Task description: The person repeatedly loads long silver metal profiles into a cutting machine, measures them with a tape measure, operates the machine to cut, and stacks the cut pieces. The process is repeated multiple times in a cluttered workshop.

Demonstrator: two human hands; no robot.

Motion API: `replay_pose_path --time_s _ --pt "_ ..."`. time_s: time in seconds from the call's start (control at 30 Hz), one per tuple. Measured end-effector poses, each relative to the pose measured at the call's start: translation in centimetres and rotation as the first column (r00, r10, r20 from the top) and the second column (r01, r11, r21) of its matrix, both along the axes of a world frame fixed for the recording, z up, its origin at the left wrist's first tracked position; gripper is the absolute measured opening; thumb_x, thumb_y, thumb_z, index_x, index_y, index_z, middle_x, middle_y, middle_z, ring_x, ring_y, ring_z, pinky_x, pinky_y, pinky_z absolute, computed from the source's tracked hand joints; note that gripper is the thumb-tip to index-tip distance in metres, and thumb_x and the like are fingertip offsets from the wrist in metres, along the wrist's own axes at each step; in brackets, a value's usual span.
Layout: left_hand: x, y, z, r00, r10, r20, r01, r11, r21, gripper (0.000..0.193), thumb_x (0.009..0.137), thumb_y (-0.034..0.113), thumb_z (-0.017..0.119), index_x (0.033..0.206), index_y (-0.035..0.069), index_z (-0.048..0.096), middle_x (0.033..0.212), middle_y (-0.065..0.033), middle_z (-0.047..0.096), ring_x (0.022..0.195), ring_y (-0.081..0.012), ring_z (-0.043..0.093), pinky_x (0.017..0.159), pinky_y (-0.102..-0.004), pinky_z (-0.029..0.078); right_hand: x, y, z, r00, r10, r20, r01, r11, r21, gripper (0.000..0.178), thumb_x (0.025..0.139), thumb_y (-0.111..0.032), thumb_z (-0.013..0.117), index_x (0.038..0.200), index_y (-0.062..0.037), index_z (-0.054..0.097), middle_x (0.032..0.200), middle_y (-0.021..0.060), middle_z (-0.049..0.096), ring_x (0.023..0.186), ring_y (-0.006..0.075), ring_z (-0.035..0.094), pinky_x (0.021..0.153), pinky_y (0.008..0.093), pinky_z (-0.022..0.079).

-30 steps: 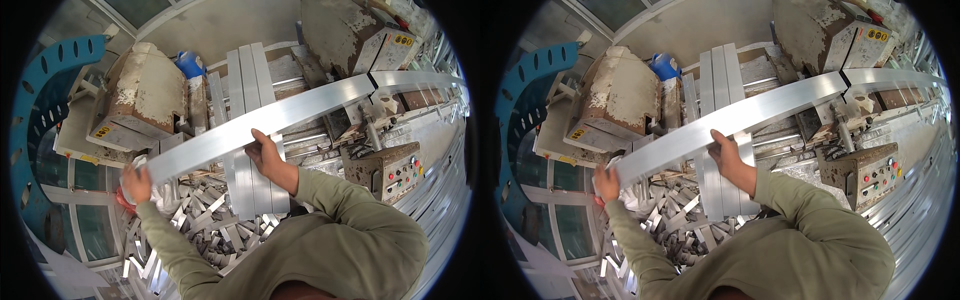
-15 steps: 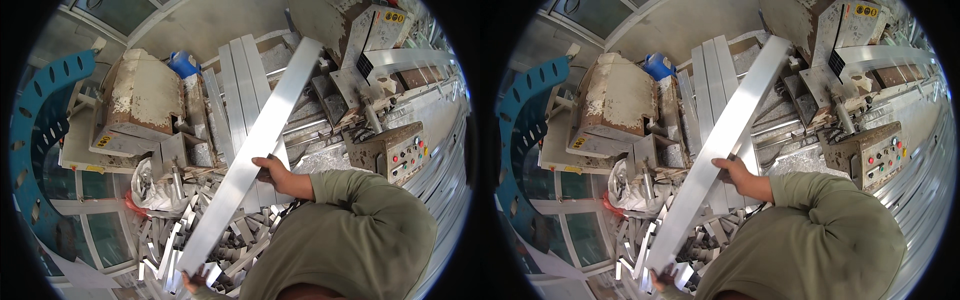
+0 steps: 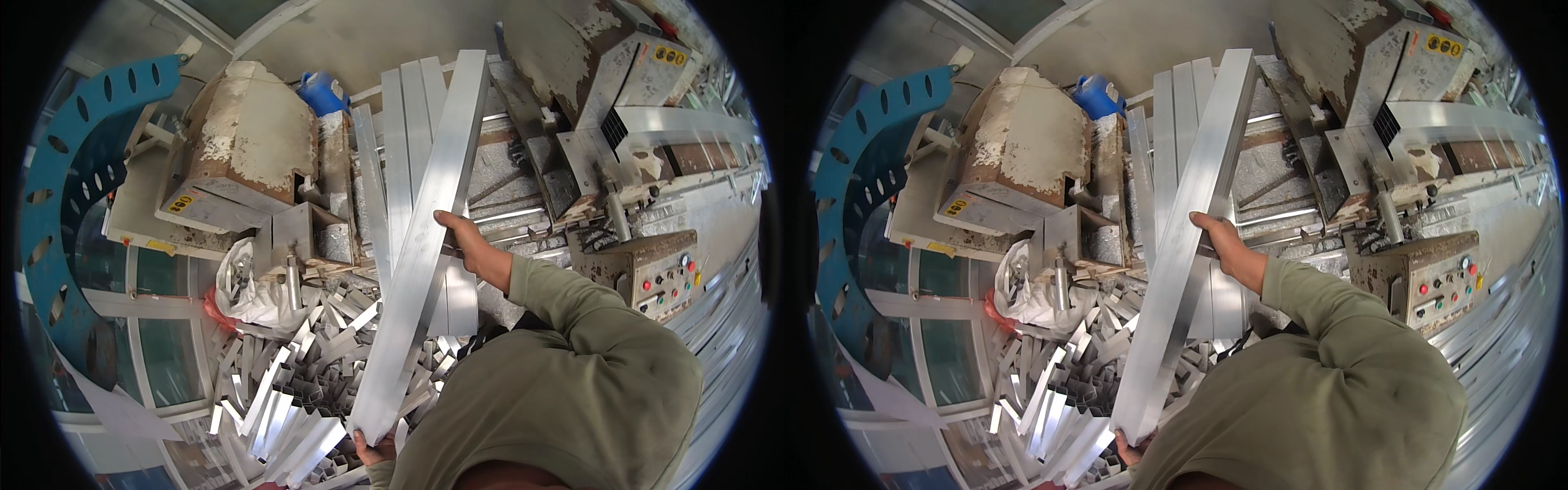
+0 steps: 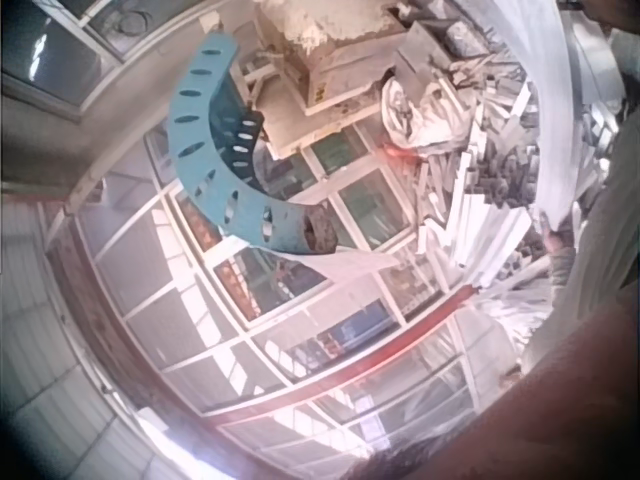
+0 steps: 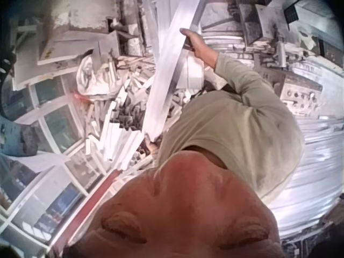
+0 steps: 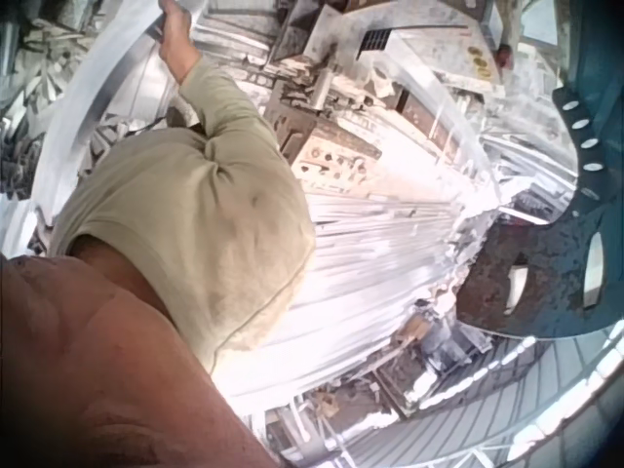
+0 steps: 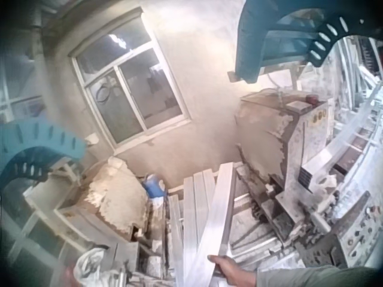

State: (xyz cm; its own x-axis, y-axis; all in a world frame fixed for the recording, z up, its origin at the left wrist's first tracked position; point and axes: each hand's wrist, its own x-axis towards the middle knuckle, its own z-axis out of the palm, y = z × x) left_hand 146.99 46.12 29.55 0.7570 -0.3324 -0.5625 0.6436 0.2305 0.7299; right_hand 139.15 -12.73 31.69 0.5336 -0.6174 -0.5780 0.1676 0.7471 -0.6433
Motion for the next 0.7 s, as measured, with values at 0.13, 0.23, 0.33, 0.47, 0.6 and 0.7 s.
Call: replay_pose_path --time_s 0.13,0.23,0.33,0.47,0.6,0.7 --pt "-6.8 -3.1 -0.7 0.994 0.109 -0.027 -0.108 0.994 0.012 0.089 0.093 0.060 0.083 0.160 0.012 0.051 0.152 -0.0121 0.065 0.136 -0.0354 0.064 0.109 -0.0584 0.056 2.2 -1.4 0.2 0.997 0.065 0.032 -0.066 0.998 0.005 0.075 0.097 -0.042 0.081 0.150 -0.0001 0.048 0.144 0.0165 0.065 0.128 0.0287 0.068 0.106 0.0520 0.059" --pt "-9.6 -8.2 -2.1 0.996 0.064 0.054 -0.063 0.998 -0.021 0.093 0.094 0.059 0.082 0.162 0.007 0.048 0.152 -0.0133 0.065 0.139 -0.0345 0.062 0.118 -0.0565 0.050 4.5 -0.6 -5.1 0.989 0.141 -0.055 -0.146 0.982 -0.116 0.107 0.091 -0.045 0.087 0.165 0.0038 0.026 0.159 0.0254 0.049 0.146 0.0392 0.052 0.115 0.0571 0.049" --pt "-11.6 -15.4 -0.4 0.981 0.180 0.076 -0.180 0.984 -0.013 0.091 0.097 0.056 0.080 0.163 0.003 0.047 0.157 -0.0139 0.061 0.144 -0.0351 0.058 0.123 -0.0568 0.045 7.1 -2.1 -5.9 0.992 0.117 0.035 -0.112 0.985 -0.129 0.108 0.089 -0.043 0.088 0.163 0.0079 0.028 0.152 0.0299 0.053 0.140 0.0415 0.056 0.113 0.0575 0.050" --pt "-10.1 -21.4 -0.9 0.977 0.125 0.170 -0.124 0.992 -0.020 0.089 0.097 0.058 0.080 0.162 0.006 0.048 0.157 -0.0124 0.060 0.141 -0.0351 0.059 0.119 -0.0597 0.047 10.4 -6.5 -5.6 0.989 0.142 0.045 -0.134 0.980 -0.144 0.104 0.088 -0.046 0.087 0.159 0.0097 0.035 0.149 0.0309 0.056 0.137 0.0416 0.058 0.112 0.0579 0.048" --pt "-7.6 -25.1 -3.2 0.983 0.120 0.136 -0.109 0.990 -0.087 0.082 0.099 0.056 0.080 0.159 0.009 0.052 0.155 -0.0114 0.062 0.139 -0.0328 0.062 0.115 -0.0582 0.052 13.3 -10.6 -7.6 0.990 0.142 0.007 -0.139 0.978 -0.153 0.097 0.089 -0.047 0.085 0.155 0.0084 0.042 0.154 0.0279 0.053 0.143 0.0400 0.052 0.118 0.0550 0.042" --pt "-6.2 -27.1 -4.1 0.988 0.099 0.116 -0.086 0.990 -0.109 0.083 0.100 0.056 0.080 0.162 0.010 0.050 0.156 -0.0101 0.062 0.140 -0.0326 0.061 0.117 -0.0560 0.050 14.2 -12.7 -8.3 0.982 0.182 0.042 -0.172 0.969 -0.176 0.094 0.089 -0.046 0.084 0.154 0.0088 0.043 0.151 0.0267 0.056 0.138 0.0372 0.056 0.115 0.0514 0.045"
